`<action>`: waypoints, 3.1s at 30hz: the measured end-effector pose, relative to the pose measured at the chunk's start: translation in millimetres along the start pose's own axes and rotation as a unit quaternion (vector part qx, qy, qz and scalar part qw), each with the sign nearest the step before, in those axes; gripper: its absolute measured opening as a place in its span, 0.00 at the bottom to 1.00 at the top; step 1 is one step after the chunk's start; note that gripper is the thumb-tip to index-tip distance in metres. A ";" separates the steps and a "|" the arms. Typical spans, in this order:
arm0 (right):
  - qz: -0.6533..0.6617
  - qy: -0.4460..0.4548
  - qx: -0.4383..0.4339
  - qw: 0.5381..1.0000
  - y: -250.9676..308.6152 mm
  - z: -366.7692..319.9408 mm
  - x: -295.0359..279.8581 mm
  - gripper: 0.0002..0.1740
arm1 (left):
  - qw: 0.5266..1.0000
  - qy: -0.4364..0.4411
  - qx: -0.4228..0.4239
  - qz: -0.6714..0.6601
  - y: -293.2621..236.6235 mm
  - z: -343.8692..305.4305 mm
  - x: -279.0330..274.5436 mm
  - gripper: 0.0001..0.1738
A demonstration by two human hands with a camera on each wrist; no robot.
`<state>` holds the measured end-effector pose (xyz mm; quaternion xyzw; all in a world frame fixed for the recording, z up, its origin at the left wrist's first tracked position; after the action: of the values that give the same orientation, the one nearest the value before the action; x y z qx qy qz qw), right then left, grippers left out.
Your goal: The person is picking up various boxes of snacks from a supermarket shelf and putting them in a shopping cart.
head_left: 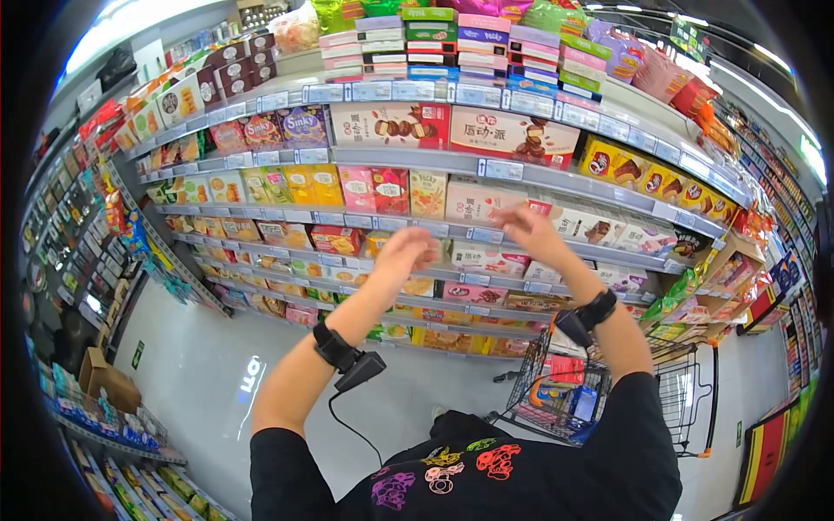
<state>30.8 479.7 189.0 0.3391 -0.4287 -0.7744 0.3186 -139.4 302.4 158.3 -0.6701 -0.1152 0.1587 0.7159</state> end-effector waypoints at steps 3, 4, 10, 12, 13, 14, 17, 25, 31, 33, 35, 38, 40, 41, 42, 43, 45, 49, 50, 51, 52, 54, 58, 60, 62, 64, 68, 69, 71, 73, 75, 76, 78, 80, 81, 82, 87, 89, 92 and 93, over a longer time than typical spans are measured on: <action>-0.076 -0.072 -0.049 0.993 56.2 38.9 -25.3 0.12 | 0.999 -0.043 0.032 0.010 -52.8 6.7 -22.0 0.13; -0.099 -0.092 -0.101 0.986 70.5 52.4 -35.6 0.12 | 0.998 -0.038 0.050 0.003 -63.8 14.3 -29.3 0.14; -0.132 -0.221 -0.202 0.945 127.5 110.8 -113.8 0.09 | 0.989 -0.026 0.138 0.043 -123.8 54.4 -31.3 0.20; -0.109 -0.250 -0.230 0.934 136.1 128.2 -130.4 0.10 | 0.983 -0.016 0.172 0.063 -135.6 73.2 -23.9 0.20; -0.088 -0.267 -0.238 0.930 139.5 135.8 -137.6 0.11 | 0.979 -0.009 0.190 0.075 -143.8 83.6 -19.0 0.19; -0.068 -0.285 -0.245 0.924 141.6 142.1 -144.4 0.12 | 0.975 -0.002 0.200 0.099 -153.2 94.0 -14.2 0.20; -0.091 -0.322 -0.240 0.911 140.5 161.8 -160.8 0.14 | 0.957 0.002 0.256 0.138 -181.7 132.4 -1.2 0.21; -0.205 -0.330 -0.240 0.890 139.8 174.6 -146.1 0.24 | 0.912 -0.016 0.357 0.201 -230.9 220.0 40.2 0.31; -0.256 -0.323 -0.246 0.877 133.2 170.3 -147.4 0.26 | 0.904 0.037 0.366 0.218 -224.5 226.3 59.3 0.34; -0.277 -0.341 -0.238 0.866 129.8 173.0 -150.7 0.26 | 0.905 0.057 0.371 0.201 -222.4 225.9 63.9 0.35; -0.290 -0.351 -0.237 0.858 132.4 171.7 -144.9 0.26 | 0.907 0.070 0.364 0.202 -222.3 229.2 66.3 0.38; -0.274 -0.361 -0.241 0.858 141.4 172.4 -147.1 0.25 | 0.896 0.077 0.394 0.188 -226.1 221.2 66.9 0.39; -0.269 -0.370 -0.256 0.852 150.6 173.2 -147.5 0.22 | 0.903 0.102 0.386 0.158 -236.9 216.0 65.0 0.42; -0.241 -0.364 -0.275 0.856 154.2 177.1 -148.7 0.21 | 0.906 0.114 0.381 0.145 -239.7 215.9 64.5 0.44; -0.214 -0.359 -0.294 0.860 157.4 181.9 -151.3 0.20 | 0.891 0.094 0.416 0.158 -244.6 226.3 63.3 0.44; -0.187 -0.355 -0.311 0.862 162.3 183.3 -151.9 0.19 | 0.884 0.091 0.418 0.187 -250.1 230.4 62.1 0.46; -0.170 -0.344 -0.276 0.881 171.8 185.2 -149.4 0.21 | 0.874 0.119 0.440 0.168 -265.1 228.1 62.2 0.42; -0.102 -0.312 -0.315 0.891 191.8 190.7 -139.7 0.21 | 0.825 0.177 0.536 0.030 -287.3 236.3 65.9 0.36; -0.090 -0.281 -0.327 0.898 196.5 190.3 -134.6 0.22 | 0.798 0.178 0.576 0.014 -293.3 229.3 67.6 0.38; -0.077 -0.248 -0.338 0.905 198.9 190.9 -130.0 0.24 | 0.769 0.178 0.614 -0.001 -297.2 223.1 67.7 0.40; -0.066 -0.252 -0.374 0.890 199.5 189.9 -128.0 0.24 | 0.745 0.087 0.657 0.079 -297.0 218.4 64.2 0.41; -0.040 -0.256 -0.443 0.858 194.1 189.9 -121.7 0.25 | 0.661 -0.101 0.706 0.235 -291.7 206.9 57.1 0.44; -0.122 -0.355 -0.489 0.787 191.2 181.4 -101.6 0.25 | 0.627 -0.080 0.743 0.220 -285.1 202.2 62.1 0.48; -0.147 -0.325 -0.390 0.849 189.5 176.9 -112.5 0.29 | 0.643 -0.070 0.728 0.228 -282.3 196.7 66.9 0.49; -0.105 -0.291 -0.407 0.859 181.5 178.3 -119.3 0.31 | 0.626 -0.049 0.742 0.235 -284.4 196.4 71.6 0.51; -0.080 -0.260 -0.406 0.872 179.6 176.0 -122.3 0.34 | 0.609 -0.107 0.749 0.236 -278.1 189.6 73.8 0.45; -0.073 -0.320 -0.457 0.827 183.9 150.1 -104.1 0.31 | 0.606 -0.079 0.760 0.222 -275.1 174.0 80.0 0.50; -0.061 -0.327 -0.464 0.821 183.1 143.0 -101.4 0.30 | 0.608 -0.056 0.760 0.224 -270.5 163.7 81.5 0.50; -0.048 -0.326 -0.461 0.824 181.5 131.0 -87.5 0.29 | 0.601 -0.090 0.764 0.217 -262.8 144.7 81.0 0.50; -0.052 -0.315 -0.440 0.839 184.6 113.3 -69.0 0.27 | 0.583 -0.110 0.775 0.219 -251.8 125.9 81.2 0.49; -0.063 -0.327 -0.410 0.849 182.9 98.6 -53.5 0.22 | 0.592 -0.119 0.765 0.225 -237.9 110.0 77.4 0.49; -0.041 -0.313 -0.386 0.867 178.0 92.2 -48.0 0.21 | 0.600 -0.121 0.758 0.224 -229.7 102.3 74.5 0.49; -0.046 -0.314 -0.333 0.888 176.1 75.5 -29.9 0.19 | 0.632 -0.109 0.741 0.199 -212.1 83.3 68.2 0.48; -0.075 -0.305 -0.330 0.890 168.6 58.6 -10.3 0.19 | 0.678 -0.077 0.700 0.209 -193.1 61.9 59.3 0.48; -0.088 -0.303 -0.331 0.890 163.6 48.7 -3.3 0.19 | 0.698 -0.059 0.680 0.214 -185.6 52.1 54.2 0.48; -0.177 -0.271 -0.378 0.867 158.4 32.6 6.6 0.19 | 0.724 0.005 0.654 0.218 -177.5 44.2 51.5 0.47; -0.481 0.052 -0.597 0.639 166.4 -45.9 75.1 0.17 | 0.881 0.345 0.288 -0.150 -120.1 4.9 52.8 0.43; -0.524 0.062 -0.571 0.628 156.9 -72.4 90.4 0.13 | 0.882 0.389 0.123 -0.236 -91.0 -17.1 56.0 0.37; -0.557 0.040 -0.534 0.635 148.3 -109.9 101.5 0.12 | 0.860 0.436 -0.049 -0.262 -56.4 -49.5 66.2 0.35; -0.569 0.028 -0.512 0.643 143.6 -123.8 103.6 0.13 | 0.871 0.420 -0.046 -0.250 -50.0 -59.3 70.3 0.35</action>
<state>100.0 281.4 239.5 0.3204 0.3223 -0.8893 -0.0503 -48.5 271.9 200.3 -0.6547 0.0252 -0.3273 0.6809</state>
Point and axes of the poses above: each hand's wrist, its own z-axis towards the middle knuckle, its own x-axis out of the palm, y = z × x, the point moved 5 cm from there along z, towards the middle knuckle, and after that the axes turned 15 degrees about z, right-handed, at the moved point
